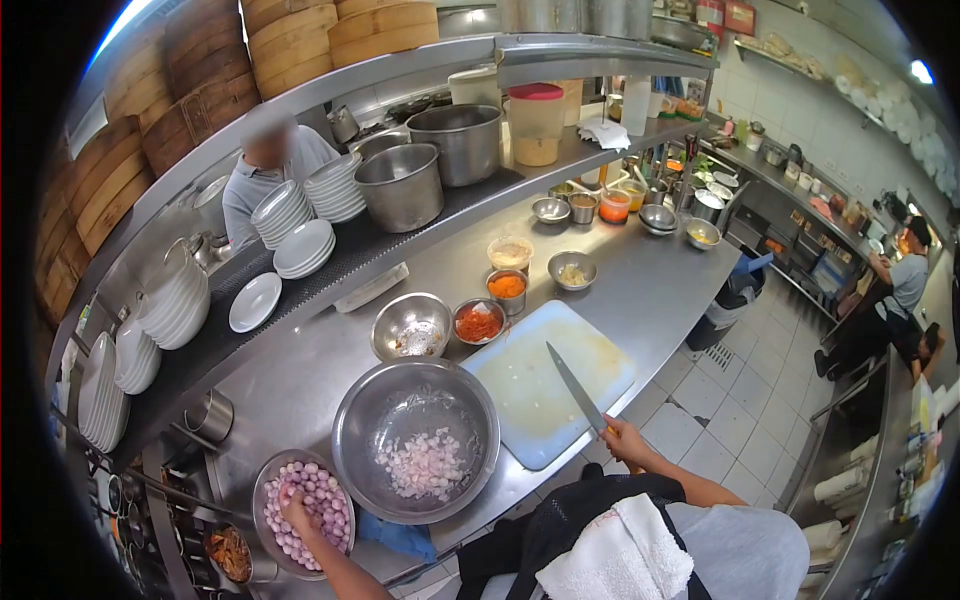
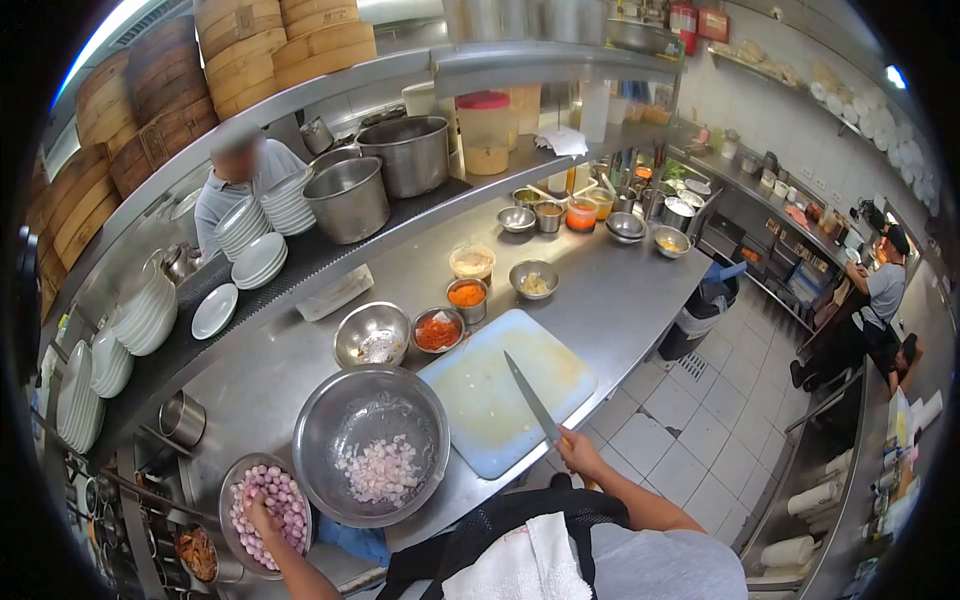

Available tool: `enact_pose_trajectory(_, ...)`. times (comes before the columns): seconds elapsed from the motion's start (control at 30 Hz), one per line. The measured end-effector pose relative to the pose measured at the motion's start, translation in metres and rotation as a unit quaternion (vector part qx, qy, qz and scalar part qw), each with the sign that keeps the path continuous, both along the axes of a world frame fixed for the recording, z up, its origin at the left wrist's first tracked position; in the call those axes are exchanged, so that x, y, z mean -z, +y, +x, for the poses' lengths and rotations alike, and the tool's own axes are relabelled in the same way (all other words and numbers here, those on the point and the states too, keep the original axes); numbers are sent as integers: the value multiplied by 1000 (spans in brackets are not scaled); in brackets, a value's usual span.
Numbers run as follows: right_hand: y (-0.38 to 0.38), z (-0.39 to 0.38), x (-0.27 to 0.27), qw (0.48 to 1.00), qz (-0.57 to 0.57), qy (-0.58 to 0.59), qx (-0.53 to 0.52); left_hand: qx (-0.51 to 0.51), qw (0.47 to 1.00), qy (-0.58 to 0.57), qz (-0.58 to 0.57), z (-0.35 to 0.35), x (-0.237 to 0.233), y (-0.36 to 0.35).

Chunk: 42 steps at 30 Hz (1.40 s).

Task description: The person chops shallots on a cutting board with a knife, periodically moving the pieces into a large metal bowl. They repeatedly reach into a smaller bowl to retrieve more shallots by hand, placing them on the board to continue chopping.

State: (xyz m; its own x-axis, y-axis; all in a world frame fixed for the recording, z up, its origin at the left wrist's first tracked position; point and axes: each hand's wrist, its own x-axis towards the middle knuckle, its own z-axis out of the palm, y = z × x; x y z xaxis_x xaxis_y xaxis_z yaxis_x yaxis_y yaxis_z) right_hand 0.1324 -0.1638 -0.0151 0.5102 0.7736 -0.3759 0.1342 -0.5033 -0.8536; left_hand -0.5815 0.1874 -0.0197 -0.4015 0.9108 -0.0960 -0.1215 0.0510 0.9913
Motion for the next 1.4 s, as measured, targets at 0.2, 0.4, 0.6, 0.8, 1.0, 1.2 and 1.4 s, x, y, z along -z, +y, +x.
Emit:
enact_pose_trajectory(0.2, -1, 14, 9, 1000, -8, 22, -6, -44, 979, -174, 101, 42, -76, -51)
enact_pose_trajectory(0.4, 0, 41, 8, 997, -12, 55, -54, 181, 942, -242, 145, 215, -141, -110)
enact_pose_trajectory(0.6, 2, 78, -14, 988, -28, 109, -103, 401, 859, -318, -25, 450, -110, -190)
enact_pose_trajectory(0.8, 0, 123, -11, 983, -2, 95, -156, 351, 908, 165, 157, 566, 36, -155)
enact_pose_trajectory(1.0, 2, 158, 3, 974, 39, 65, -215, 268, 796, 516, 167, 592, -3, -140)
enact_pose_trajectory(1.2, 14, 170, -1, 965, -2, -21, -260, 234, 801, 531, 151, 608, 9, -140)
enact_pose_trajectory(1.4, 15, 167, -5, 963, 2, -24, -269, 233, 797, 527, 181, 615, 4, -148)
